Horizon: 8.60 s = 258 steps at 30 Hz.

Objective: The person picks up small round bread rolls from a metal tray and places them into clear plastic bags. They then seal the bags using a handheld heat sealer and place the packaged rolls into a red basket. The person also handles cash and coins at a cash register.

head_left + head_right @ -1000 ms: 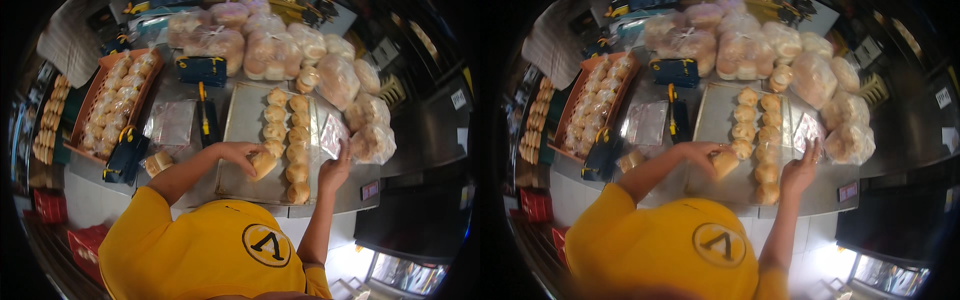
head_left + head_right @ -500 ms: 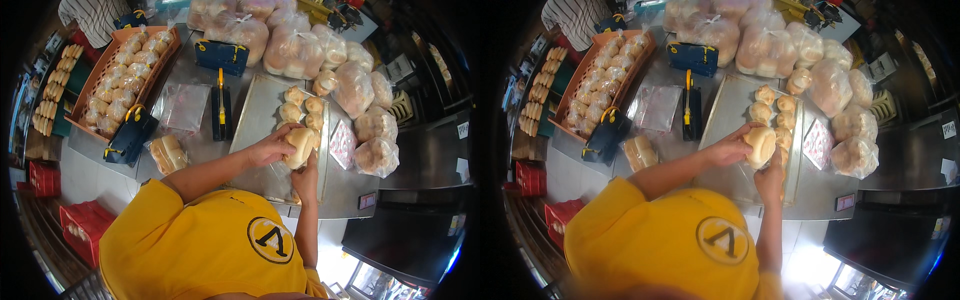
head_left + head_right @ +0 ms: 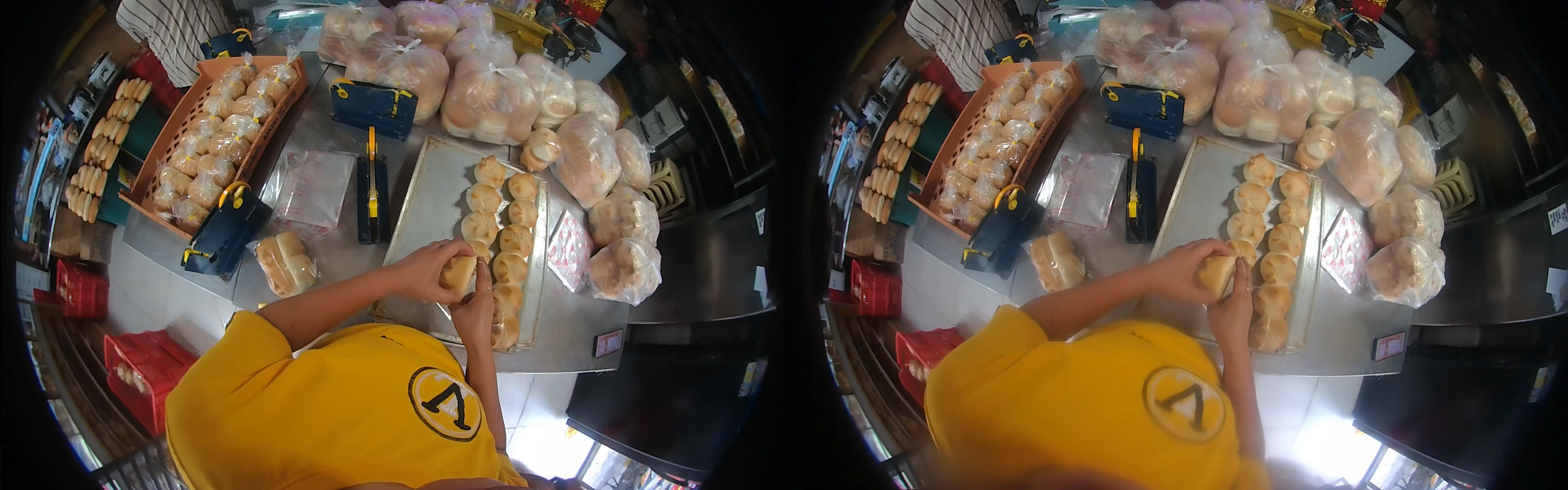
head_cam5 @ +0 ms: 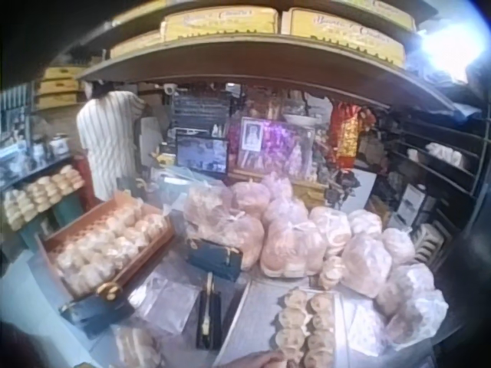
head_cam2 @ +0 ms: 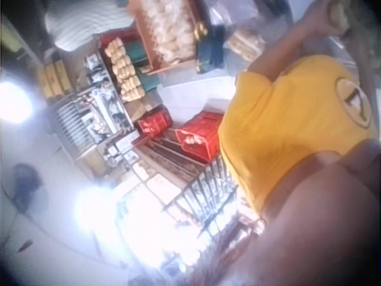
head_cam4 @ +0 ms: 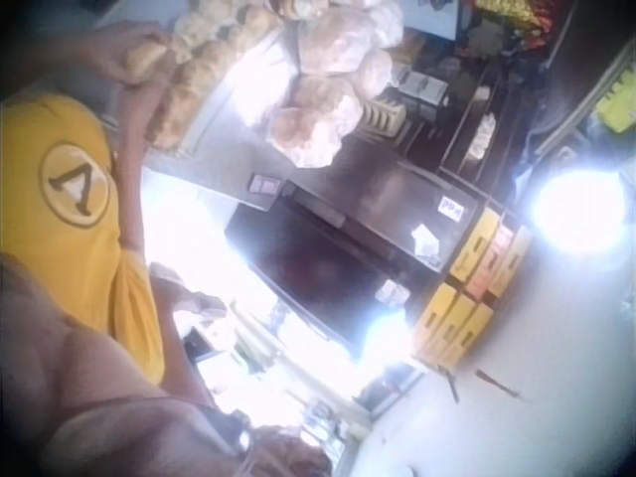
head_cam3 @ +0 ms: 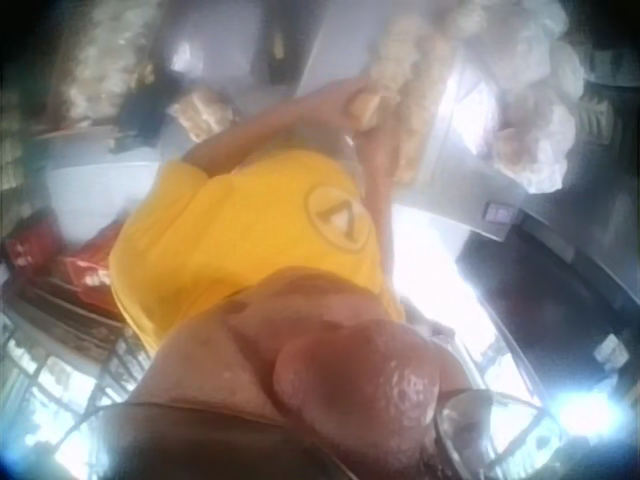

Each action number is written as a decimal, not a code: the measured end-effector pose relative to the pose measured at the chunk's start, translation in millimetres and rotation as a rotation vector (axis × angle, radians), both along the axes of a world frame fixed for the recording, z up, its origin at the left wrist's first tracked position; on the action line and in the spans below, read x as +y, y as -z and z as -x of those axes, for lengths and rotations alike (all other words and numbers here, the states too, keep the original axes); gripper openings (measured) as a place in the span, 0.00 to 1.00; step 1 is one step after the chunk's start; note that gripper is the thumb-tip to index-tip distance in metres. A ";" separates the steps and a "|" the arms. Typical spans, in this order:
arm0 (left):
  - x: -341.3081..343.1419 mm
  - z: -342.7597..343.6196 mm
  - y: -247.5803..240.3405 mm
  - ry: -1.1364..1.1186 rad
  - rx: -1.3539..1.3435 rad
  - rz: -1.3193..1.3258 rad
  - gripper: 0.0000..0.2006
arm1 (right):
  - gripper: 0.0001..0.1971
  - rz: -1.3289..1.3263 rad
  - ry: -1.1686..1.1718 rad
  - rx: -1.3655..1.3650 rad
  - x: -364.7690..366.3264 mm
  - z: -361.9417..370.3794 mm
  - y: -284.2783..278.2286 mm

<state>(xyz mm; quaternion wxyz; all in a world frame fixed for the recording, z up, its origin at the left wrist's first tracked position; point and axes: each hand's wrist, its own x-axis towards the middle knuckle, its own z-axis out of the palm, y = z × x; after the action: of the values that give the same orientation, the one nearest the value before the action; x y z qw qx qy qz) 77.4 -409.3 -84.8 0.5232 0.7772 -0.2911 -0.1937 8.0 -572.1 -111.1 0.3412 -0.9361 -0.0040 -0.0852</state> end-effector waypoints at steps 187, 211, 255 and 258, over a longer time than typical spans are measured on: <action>-53.3 -21.9 -70.2 0.703 -0.969 -0.633 0.08 | 0.10 0.143 0.171 -0.016 -66.8 64.2 -48.6; -32.6 -57.6 -58.5 0.547 -0.542 0.057 0.06 | 0.07 -0.645 0.535 -0.463 -37.3 60.0 -0.8; -16.6 37.2 -101.2 0.518 -1.337 -0.277 0.32 | 0.11 -1.374 0.474 -0.269 -39.7 16.2 -43.1; 1.6 21.6 -84.6 0.490 -1.280 -0.117 0.30 | 0.16 -1.580 0.336 -0.161 -26.8 18.5 -53.0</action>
<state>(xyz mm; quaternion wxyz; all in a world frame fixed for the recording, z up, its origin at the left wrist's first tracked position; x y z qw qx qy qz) 55.9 -407.7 -0.2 0.1464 0.6774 -0.6993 0.1755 -10.5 -599.0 -58.1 0.8828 -0.3978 0.1733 -0.1800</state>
